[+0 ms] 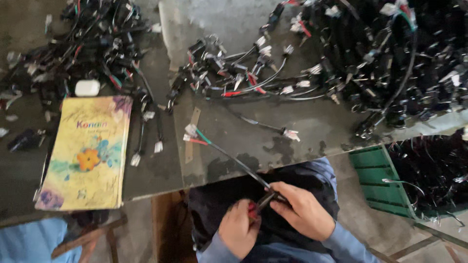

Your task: The person repeatedly picks up short black wires with exposed colored conductors from a table, uses red-handled pliers to strip the outer insulation, and places the processed wires back on the table. The action is repeated for multiple wires throughout the clip.

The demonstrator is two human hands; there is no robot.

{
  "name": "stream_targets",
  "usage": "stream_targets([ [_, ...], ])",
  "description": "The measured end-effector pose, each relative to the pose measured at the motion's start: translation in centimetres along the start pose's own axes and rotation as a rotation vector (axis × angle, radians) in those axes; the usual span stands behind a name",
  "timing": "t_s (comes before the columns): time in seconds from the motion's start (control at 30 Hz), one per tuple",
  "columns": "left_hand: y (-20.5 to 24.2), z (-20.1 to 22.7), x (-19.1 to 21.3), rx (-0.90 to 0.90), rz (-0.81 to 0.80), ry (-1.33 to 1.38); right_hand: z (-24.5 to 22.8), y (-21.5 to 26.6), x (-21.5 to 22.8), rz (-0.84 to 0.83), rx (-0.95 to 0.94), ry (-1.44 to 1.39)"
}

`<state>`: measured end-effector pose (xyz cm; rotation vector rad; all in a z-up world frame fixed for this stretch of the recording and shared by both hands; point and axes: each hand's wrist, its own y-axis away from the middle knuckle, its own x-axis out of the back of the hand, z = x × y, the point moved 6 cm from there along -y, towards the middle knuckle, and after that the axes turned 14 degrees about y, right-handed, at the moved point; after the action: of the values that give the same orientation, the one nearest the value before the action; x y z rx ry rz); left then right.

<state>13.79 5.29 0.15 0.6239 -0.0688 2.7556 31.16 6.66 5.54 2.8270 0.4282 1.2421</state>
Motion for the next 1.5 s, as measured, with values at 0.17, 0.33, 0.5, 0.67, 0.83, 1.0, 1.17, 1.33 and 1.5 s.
stream_targets([
  [0.17, 0.4, -0.7, -0.9, -0.039, 0.051, -0.098, -0.6, -0.3, 0.4, 0.046, 0.012, -0.014],
  [0.33, 0.5, -3.6, -2.3, 0.187, -0.047, -0.006, -0.7, -0.1, 0.7, 0.123, -0.268, 0.355],
  [0.5, 0.3, -3.1, -2.1, 0.004, -0.017, 0.129, -1.9, -0.4, 1.9, 0.260, 0.085, 0.086],
  [0.67, 0.2, -2.5, -2.1, 0.096, 0.000, 0.149, 0.1, -0.5, 1.4, -0.005, -0.032, -0.135],
  [0.83, -0.2, -2.3, -2.9, 0.082, -0.123, 0.158, -0.9, -0.5, 1.0, 0.083, -0.028, 0.037],
  [1.0, 0.0, -4.5, -3.4, 0.362, -0.106, 0.029, -1.0, 0.1, -0.5, 0.239, -0.150, 0.491],
  [1.17, 0.1, -1.4, -2.2, -0.034, 0.228, 0.064, 0.2, 0.4, -1.6, 0.314, -0.122, 0.463],
  [1.33, -1.0, -3.0, -3.3, 0.308, -0.119, 0.061, 0.1, 0.0, -1.0, 0.256, -0.110, 0.251],
  [1.5, -1.1, -0.5, -1.3, -0.143, 0.112, 0.048, 1.4, 0.0, 0.9, 0.104, -0.181, 0.018],
])
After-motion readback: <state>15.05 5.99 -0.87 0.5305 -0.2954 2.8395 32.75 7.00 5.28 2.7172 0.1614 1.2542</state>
